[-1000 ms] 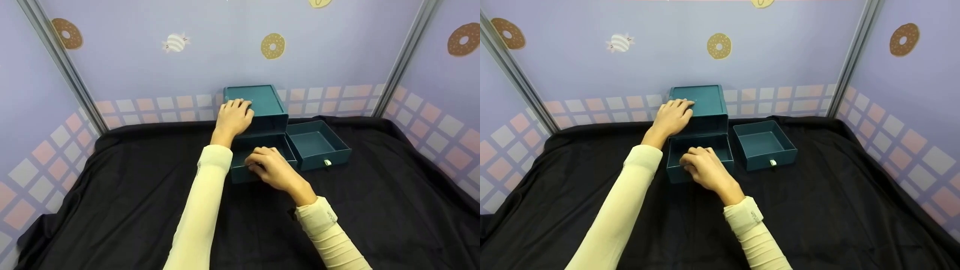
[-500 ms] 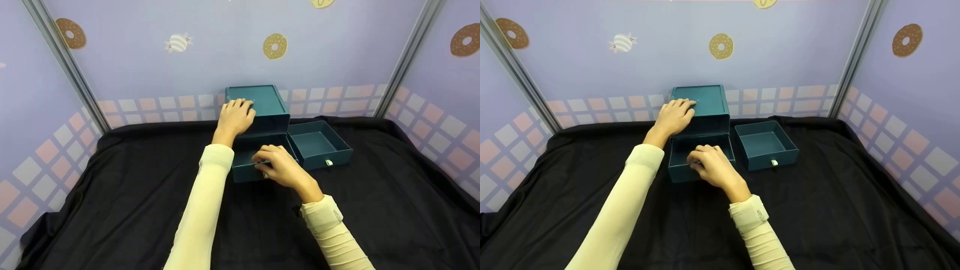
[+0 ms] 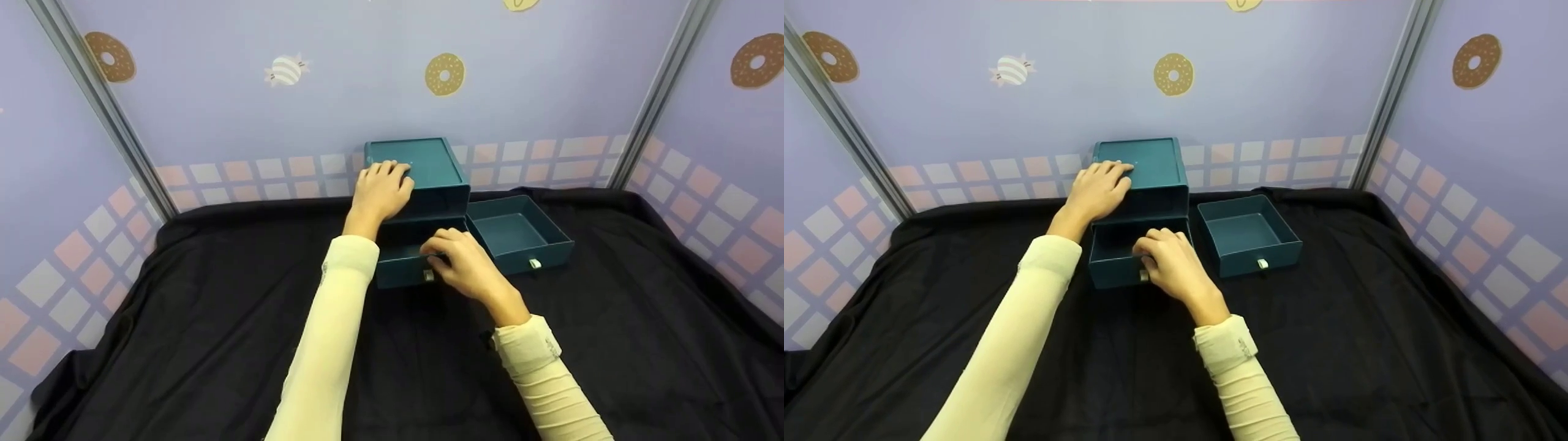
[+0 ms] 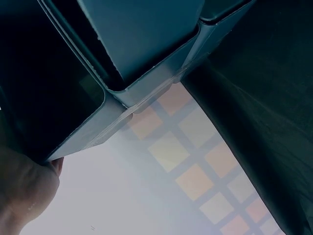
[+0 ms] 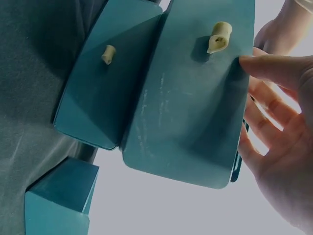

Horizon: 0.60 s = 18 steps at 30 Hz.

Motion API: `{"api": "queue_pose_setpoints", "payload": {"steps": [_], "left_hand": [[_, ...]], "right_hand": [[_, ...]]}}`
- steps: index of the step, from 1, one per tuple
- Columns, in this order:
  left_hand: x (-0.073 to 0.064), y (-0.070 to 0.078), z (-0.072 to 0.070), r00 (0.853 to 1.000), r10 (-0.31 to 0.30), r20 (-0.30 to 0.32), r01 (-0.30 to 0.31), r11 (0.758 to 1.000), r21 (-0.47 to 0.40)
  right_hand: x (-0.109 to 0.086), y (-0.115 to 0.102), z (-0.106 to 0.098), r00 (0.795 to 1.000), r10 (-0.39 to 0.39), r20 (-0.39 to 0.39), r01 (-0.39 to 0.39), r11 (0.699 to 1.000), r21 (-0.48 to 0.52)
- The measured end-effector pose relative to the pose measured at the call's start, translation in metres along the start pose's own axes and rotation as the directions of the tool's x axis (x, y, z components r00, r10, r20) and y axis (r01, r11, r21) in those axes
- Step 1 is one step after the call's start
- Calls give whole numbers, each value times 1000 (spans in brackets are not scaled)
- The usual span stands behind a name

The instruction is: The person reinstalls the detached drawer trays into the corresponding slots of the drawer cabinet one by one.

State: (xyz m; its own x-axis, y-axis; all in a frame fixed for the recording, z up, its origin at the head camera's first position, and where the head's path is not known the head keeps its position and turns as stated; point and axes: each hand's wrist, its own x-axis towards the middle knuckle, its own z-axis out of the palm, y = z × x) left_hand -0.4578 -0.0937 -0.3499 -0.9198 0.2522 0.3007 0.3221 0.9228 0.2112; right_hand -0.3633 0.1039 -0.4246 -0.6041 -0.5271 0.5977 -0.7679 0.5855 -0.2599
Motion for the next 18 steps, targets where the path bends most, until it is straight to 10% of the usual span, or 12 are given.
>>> {"api": "queue_pose_setpoints", "payload": {"steps": [18], "left_hand": [[2,2,0,1000,-10,7,10,1000,12]], "right_hand": [[-1,6,6,998,-11,-57,9,1000,-29]]}}
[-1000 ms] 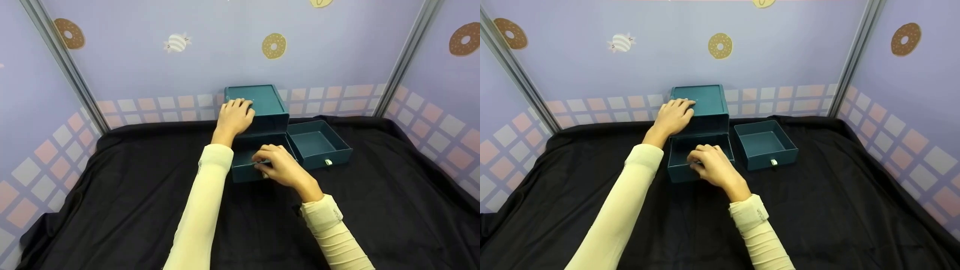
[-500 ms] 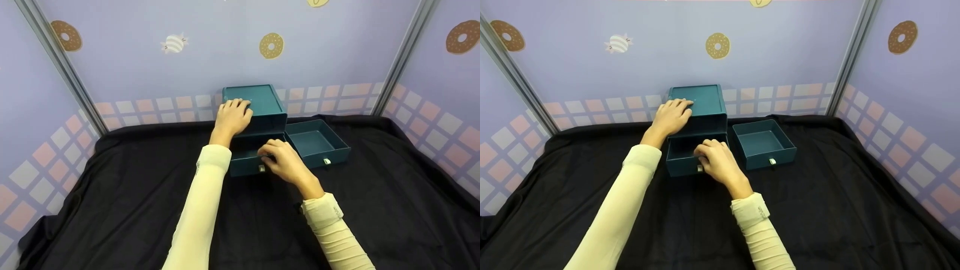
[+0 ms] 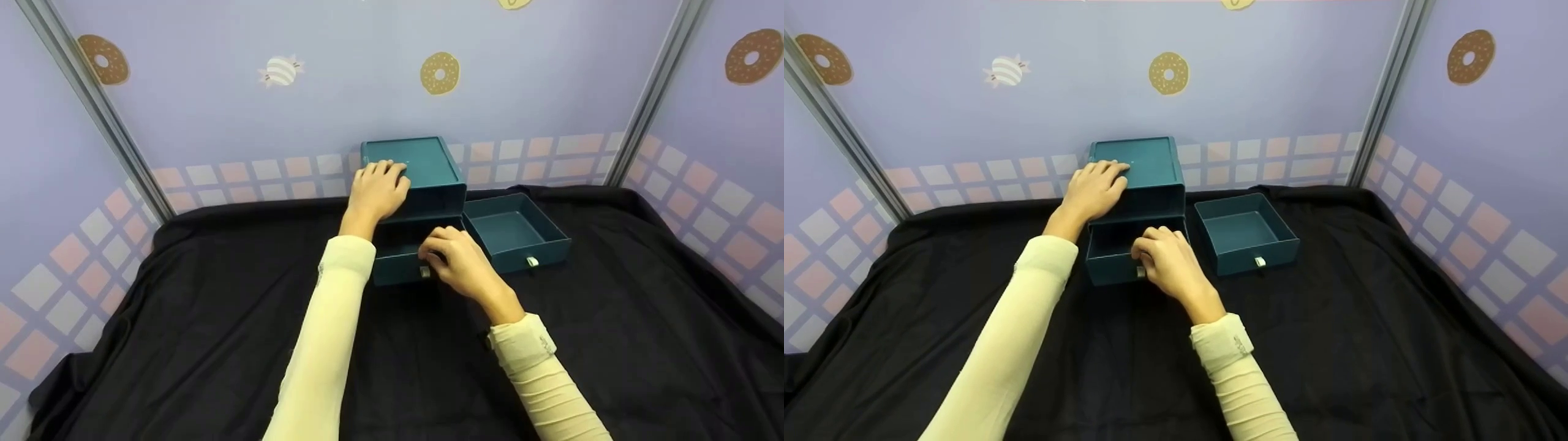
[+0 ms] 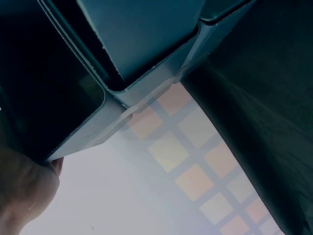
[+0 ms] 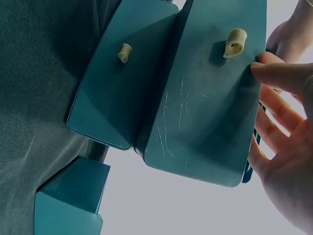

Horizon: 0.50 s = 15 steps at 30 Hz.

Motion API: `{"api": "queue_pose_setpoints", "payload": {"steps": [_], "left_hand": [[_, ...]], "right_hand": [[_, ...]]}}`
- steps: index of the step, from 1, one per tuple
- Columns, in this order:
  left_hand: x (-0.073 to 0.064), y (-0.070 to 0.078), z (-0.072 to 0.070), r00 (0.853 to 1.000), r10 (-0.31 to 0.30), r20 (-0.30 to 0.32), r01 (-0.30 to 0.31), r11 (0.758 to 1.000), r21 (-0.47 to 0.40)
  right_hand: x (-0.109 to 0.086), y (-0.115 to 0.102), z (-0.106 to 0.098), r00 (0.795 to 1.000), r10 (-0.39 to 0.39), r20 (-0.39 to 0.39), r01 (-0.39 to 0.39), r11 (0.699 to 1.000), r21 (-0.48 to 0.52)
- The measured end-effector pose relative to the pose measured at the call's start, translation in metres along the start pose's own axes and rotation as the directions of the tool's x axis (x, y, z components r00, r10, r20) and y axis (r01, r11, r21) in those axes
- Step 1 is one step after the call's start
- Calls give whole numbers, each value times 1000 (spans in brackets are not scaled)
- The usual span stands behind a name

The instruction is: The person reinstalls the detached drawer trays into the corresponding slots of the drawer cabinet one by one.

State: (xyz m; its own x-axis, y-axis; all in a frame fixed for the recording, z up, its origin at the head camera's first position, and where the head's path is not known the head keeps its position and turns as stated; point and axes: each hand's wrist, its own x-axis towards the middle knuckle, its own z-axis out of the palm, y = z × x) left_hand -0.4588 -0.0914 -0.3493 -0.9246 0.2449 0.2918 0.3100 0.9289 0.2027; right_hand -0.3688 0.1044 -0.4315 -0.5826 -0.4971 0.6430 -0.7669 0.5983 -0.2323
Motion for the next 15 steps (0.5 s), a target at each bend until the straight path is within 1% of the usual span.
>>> {"api": "queue_pose_setpoints", "payload": {"steps": [6,11,15], "left_hand": [[-2,-1,-1,1000,-3,7,3,1000,-14],[0,-1,-1,1000,-3,4,3,1000,-14],[-1,-4,0,1000,3,5,-3,1000,-15]], "right_hand": [[0,0,-1,1000,30,6,-29,1000,-9],[0,2,0,999,49,8,-48,999,-17],[-2,2,3,998,57,2,-57,998,-26]]}}
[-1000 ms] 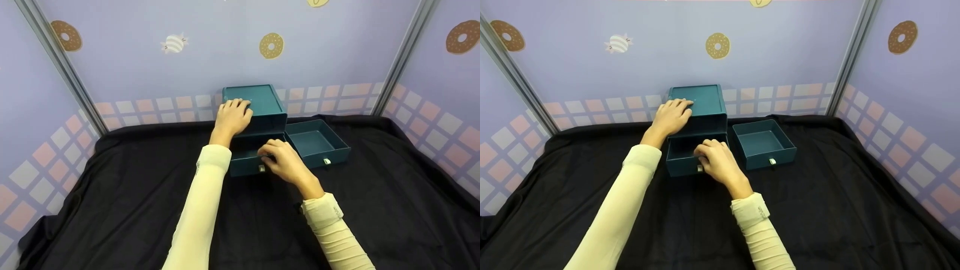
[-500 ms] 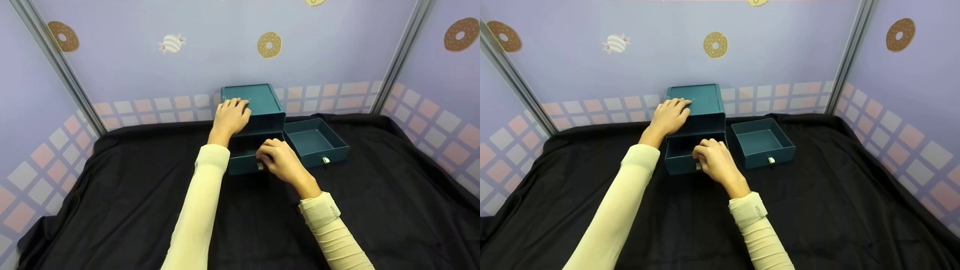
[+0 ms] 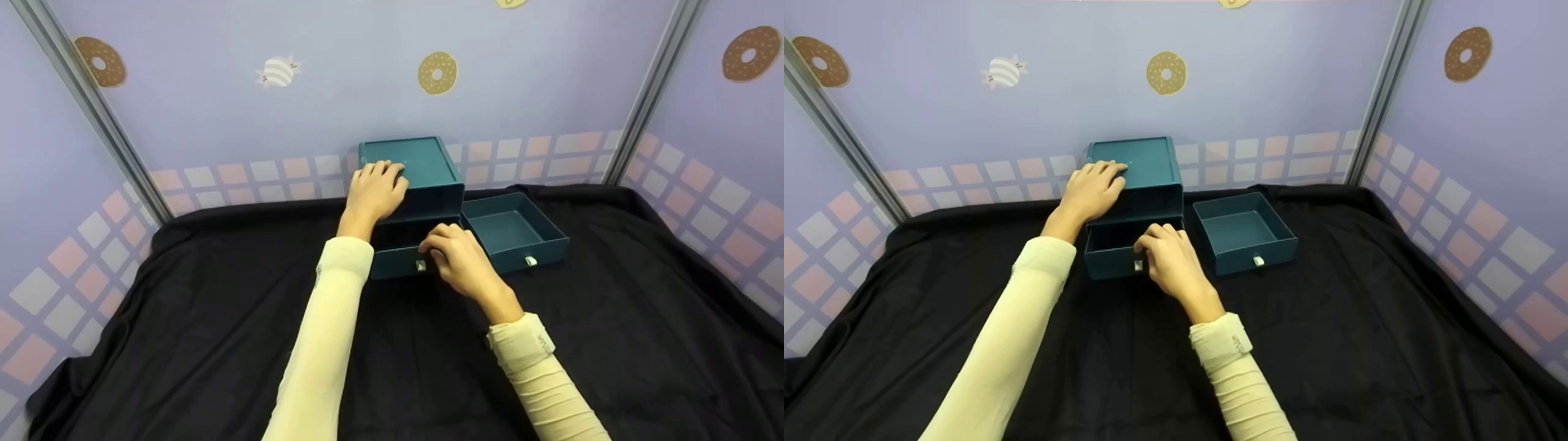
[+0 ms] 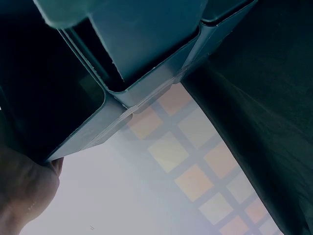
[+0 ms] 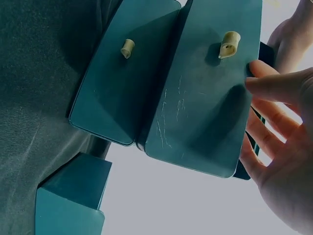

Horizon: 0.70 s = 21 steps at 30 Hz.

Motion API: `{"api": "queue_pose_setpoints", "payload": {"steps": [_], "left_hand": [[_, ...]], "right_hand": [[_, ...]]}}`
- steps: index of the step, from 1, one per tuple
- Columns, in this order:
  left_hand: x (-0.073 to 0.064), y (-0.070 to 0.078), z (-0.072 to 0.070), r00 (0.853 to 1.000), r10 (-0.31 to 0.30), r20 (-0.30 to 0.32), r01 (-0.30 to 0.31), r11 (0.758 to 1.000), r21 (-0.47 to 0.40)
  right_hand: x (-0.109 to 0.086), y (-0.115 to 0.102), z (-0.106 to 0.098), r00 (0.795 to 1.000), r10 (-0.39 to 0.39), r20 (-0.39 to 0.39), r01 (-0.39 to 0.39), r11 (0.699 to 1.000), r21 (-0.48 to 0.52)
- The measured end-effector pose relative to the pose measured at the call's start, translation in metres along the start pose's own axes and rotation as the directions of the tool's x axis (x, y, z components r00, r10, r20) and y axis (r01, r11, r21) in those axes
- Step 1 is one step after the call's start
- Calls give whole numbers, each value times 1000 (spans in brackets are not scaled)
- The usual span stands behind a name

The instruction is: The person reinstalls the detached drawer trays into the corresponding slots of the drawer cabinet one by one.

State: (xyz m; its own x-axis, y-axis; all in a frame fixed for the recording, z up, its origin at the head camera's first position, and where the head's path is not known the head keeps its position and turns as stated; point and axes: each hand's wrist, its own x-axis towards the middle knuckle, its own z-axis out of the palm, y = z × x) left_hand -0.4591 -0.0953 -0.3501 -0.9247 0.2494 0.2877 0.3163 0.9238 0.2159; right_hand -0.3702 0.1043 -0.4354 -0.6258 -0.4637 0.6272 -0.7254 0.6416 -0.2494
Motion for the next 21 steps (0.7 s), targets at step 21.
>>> {"api": "queue_pose_setpoints", "payload": {"steps": [21], "left_hand": [[2,2,0,1000,7,-12,-8,1000,-19]], "right_hand": [[-2,0,2,1000,24,15,-24,999,-35]]}}
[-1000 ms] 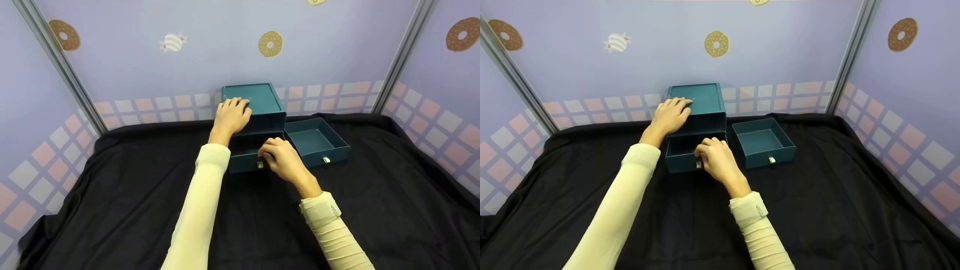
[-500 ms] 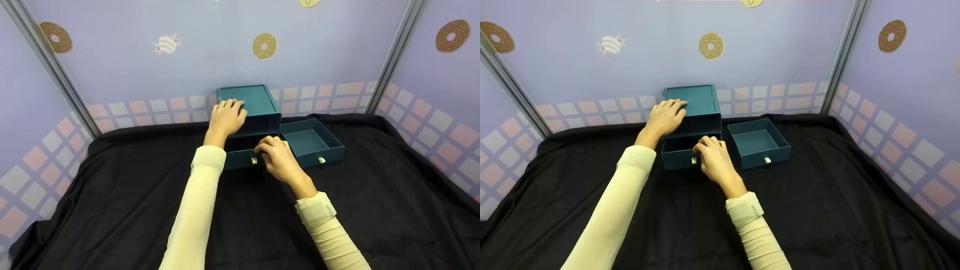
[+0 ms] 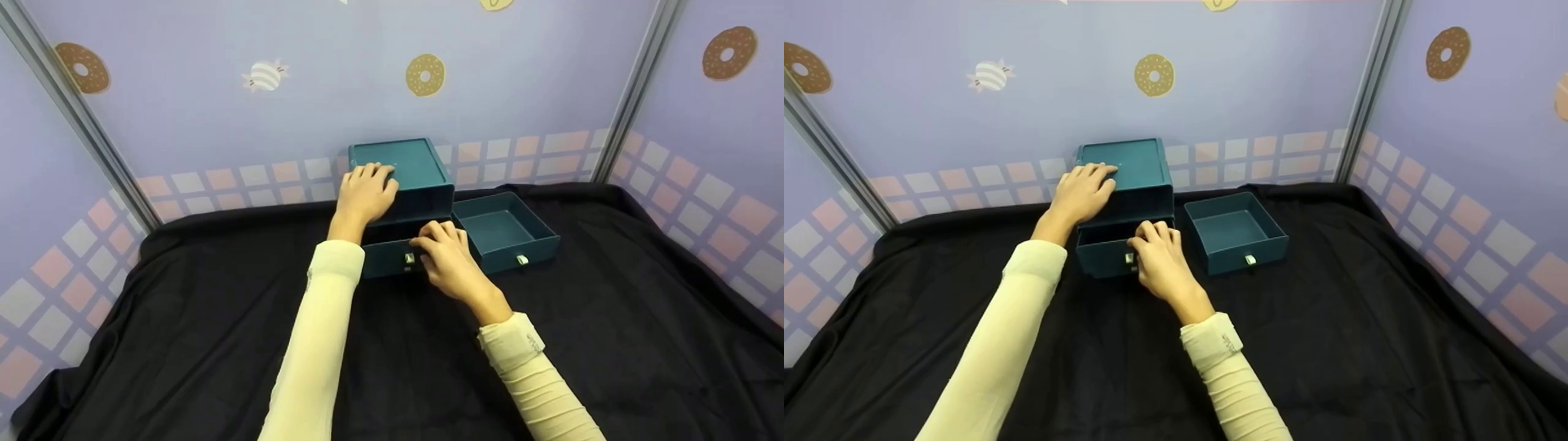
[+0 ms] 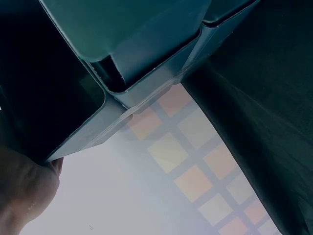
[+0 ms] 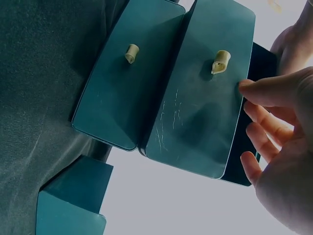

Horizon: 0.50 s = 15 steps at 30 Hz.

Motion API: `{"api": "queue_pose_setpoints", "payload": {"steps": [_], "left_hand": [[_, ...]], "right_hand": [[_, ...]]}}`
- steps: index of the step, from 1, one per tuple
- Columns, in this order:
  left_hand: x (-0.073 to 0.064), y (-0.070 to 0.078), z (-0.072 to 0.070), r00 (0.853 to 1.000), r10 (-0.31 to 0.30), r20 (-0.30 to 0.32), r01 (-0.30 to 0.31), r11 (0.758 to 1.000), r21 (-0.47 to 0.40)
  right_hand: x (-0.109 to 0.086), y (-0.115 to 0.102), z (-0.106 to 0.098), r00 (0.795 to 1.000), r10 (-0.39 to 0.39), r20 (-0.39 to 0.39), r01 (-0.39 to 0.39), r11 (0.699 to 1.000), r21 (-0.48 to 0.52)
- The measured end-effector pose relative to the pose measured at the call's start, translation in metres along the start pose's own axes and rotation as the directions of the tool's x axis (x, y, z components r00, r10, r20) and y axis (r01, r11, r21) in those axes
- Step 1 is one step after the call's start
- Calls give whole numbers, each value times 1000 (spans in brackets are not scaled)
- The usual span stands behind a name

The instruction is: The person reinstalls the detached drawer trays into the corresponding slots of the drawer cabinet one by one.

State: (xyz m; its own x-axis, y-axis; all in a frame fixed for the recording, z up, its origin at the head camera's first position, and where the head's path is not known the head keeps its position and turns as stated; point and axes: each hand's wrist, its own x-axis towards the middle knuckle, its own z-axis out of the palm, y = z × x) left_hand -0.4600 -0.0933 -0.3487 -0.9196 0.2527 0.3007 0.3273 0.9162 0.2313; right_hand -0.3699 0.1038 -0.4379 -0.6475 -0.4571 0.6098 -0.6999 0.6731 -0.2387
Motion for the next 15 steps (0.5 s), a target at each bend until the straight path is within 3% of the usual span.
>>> {"api": "queue_pose_setpoints", "payload": {"steps": [15], "left_hand": [[-1,-1,1,1000,-1,20,1,1000,14]], "right_hand": [[1,-6,4,997,7,75,-7,1000,-1]]}}
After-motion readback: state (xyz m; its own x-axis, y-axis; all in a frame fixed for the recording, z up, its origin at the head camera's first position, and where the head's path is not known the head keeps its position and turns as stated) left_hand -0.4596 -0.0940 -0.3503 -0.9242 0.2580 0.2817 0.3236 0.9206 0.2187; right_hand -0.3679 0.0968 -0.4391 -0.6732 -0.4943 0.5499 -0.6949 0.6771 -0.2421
